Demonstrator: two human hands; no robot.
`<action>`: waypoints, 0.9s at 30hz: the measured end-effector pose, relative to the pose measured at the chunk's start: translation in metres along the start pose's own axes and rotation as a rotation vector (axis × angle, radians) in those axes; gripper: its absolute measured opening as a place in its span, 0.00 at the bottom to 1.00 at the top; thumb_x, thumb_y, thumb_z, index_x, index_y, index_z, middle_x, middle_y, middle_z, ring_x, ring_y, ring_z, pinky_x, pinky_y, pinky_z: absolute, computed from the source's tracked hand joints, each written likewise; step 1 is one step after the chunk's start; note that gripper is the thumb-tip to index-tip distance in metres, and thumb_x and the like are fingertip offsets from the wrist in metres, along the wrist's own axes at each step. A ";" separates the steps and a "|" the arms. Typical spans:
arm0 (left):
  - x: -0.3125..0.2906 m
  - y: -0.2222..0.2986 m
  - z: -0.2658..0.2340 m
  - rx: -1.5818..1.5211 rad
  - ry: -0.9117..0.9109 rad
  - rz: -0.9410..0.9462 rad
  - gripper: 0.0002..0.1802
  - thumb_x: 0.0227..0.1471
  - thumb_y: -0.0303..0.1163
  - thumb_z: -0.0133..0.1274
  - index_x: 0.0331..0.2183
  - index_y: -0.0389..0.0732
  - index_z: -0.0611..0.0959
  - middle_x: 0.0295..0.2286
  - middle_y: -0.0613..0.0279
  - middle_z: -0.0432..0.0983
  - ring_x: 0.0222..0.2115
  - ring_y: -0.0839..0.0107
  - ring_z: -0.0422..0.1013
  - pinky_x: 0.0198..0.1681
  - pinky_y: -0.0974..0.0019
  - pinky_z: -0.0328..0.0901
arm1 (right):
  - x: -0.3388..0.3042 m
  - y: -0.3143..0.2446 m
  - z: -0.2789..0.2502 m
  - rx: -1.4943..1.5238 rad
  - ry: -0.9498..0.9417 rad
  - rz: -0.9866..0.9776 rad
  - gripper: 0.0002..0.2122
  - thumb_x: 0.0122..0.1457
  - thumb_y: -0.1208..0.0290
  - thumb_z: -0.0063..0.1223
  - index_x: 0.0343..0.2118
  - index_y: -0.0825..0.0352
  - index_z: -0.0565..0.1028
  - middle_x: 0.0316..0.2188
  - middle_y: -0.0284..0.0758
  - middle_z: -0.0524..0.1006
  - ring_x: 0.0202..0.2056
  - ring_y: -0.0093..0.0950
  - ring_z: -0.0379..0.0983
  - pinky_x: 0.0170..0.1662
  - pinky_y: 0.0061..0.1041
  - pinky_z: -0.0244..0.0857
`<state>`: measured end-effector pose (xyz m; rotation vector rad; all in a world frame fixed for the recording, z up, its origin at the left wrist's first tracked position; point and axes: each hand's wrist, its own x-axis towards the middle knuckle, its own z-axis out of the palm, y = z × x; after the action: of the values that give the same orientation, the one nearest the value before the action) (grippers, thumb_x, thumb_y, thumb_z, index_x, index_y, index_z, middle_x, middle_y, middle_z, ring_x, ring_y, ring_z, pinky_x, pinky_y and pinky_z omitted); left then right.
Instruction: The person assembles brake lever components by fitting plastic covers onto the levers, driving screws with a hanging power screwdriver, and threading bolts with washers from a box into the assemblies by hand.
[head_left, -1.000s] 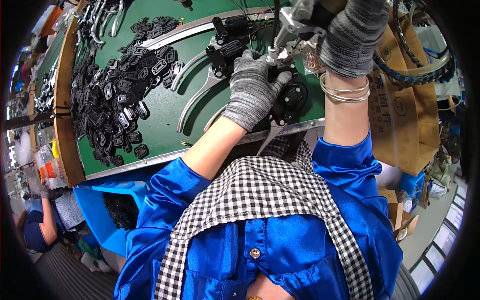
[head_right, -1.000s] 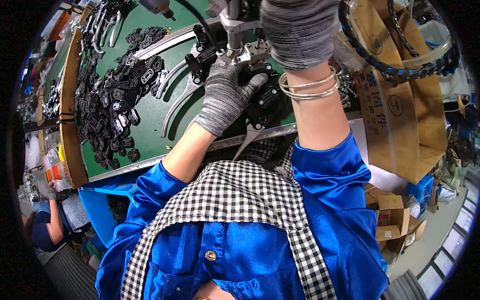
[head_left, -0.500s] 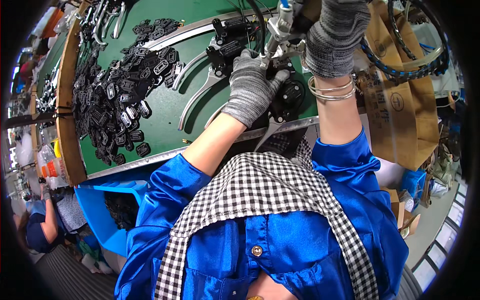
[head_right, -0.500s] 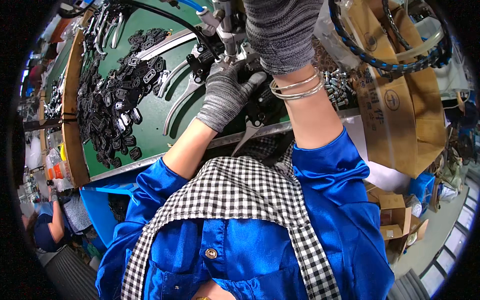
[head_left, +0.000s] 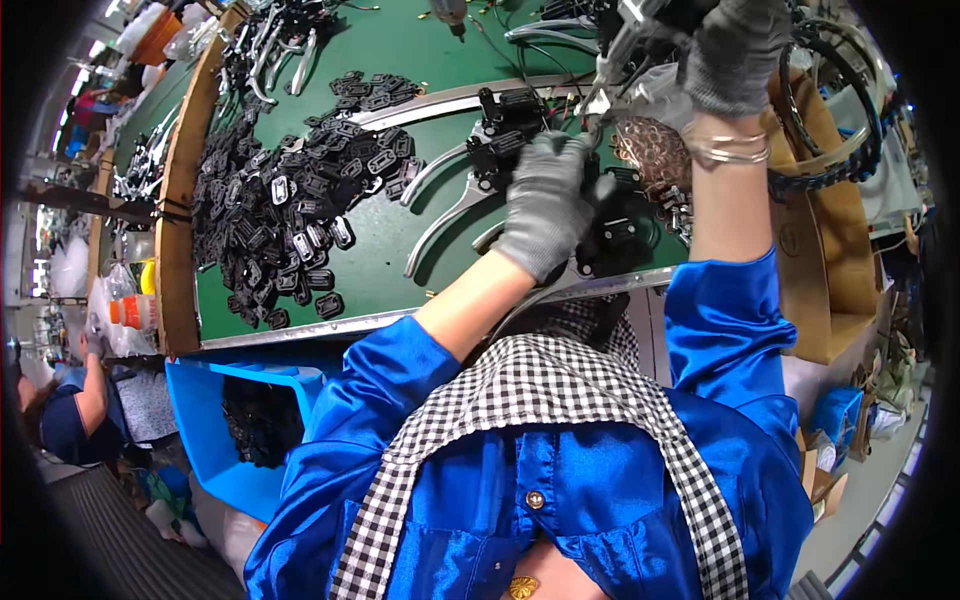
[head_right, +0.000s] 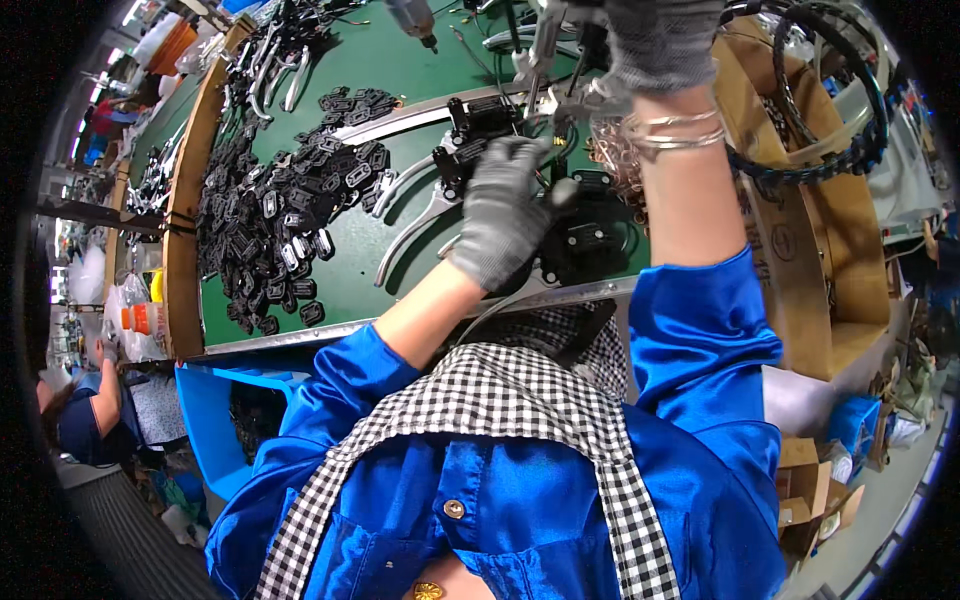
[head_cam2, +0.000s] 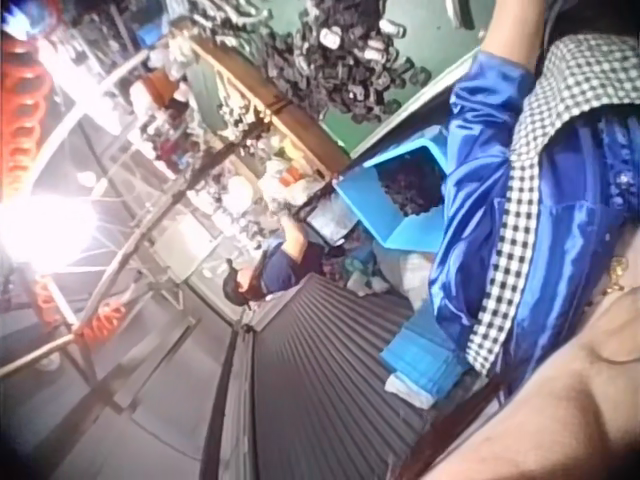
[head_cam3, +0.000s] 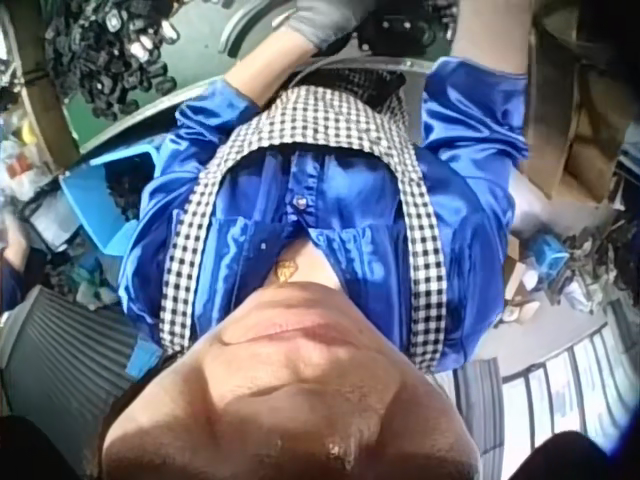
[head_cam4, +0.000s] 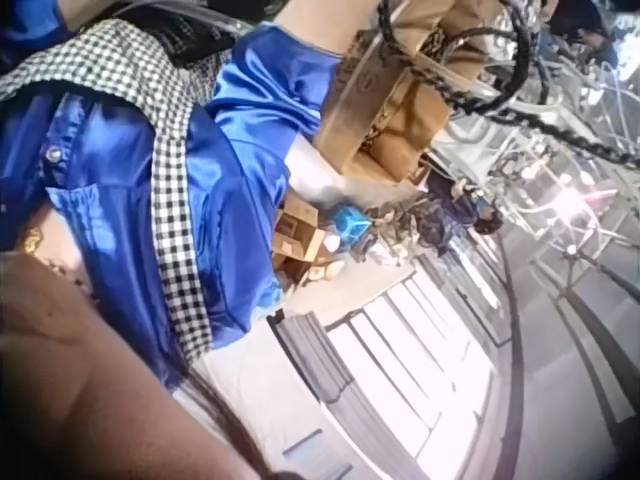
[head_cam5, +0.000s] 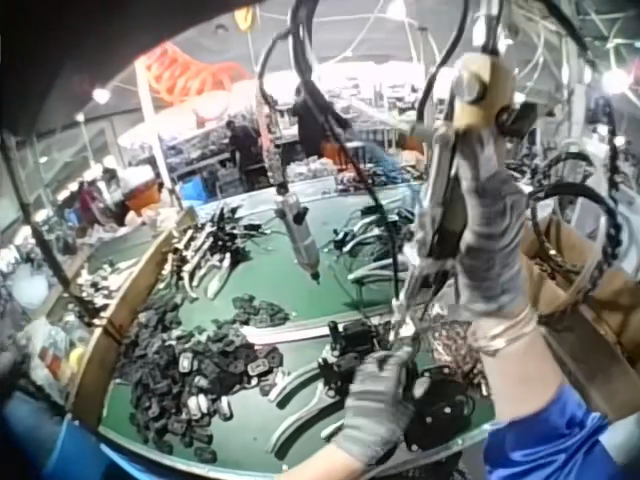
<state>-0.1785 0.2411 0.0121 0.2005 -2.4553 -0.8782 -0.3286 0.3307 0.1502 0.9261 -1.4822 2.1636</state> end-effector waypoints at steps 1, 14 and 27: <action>0.000 -0.001 -0.009 0.046 0.131 0.092 0.23 0.42 0.41 0.63 0.41 0.44 0.78 0.41 0.47 0.70 0.43 0.51 0.67 0.46 0.49 0.64 | 0.008 -0.011 -0.001 -0.009 -0.021 -0.014 0.16 0.64 0.59 0.49 0.45 0.68 0.72 0.32 0.32 0.76 0.29 0.23 0.74 0.30 0.20 0.70; -0.003 -0.032 -0.027 -0.042 -0.037 -0.280 0.22 0.43 0.39 0.65 0.42 0.43 0.82 0.39 0.47 0.70 0.42 0.51 0.69 0.48 0.54 0.65 | -0.039 0.045 0.050 0.159 -0.197 0.252 0.16 0.64 0.59 0.49 0.45 0.68 0.72 0.32 0.32 0.76 0.29 0.22 0.74 0.30 0.20 0.70; -0.003 -0.035 -0.024 0.031 -0.023 -0.221 0.21 0.44 0.40 0.64 0.41 0.42 0.82 0.39 0.44 0.70 0.42 0.49 0.68 0.49 0.52 0.64 | -0.052 0.046 0.042 0.124 -0.177 0.261 0.16 0.64 0.59 0.49 0.45 0.68 0.73 0.31 0.31 0.76 0.28 0.22 0.74 0.30 0.20 0.69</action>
<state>-0.1646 0.2012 0.0046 0.4834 -2.5025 -0.9387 -0.3065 0.2782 0.0925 1.0404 -1.6471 2.4378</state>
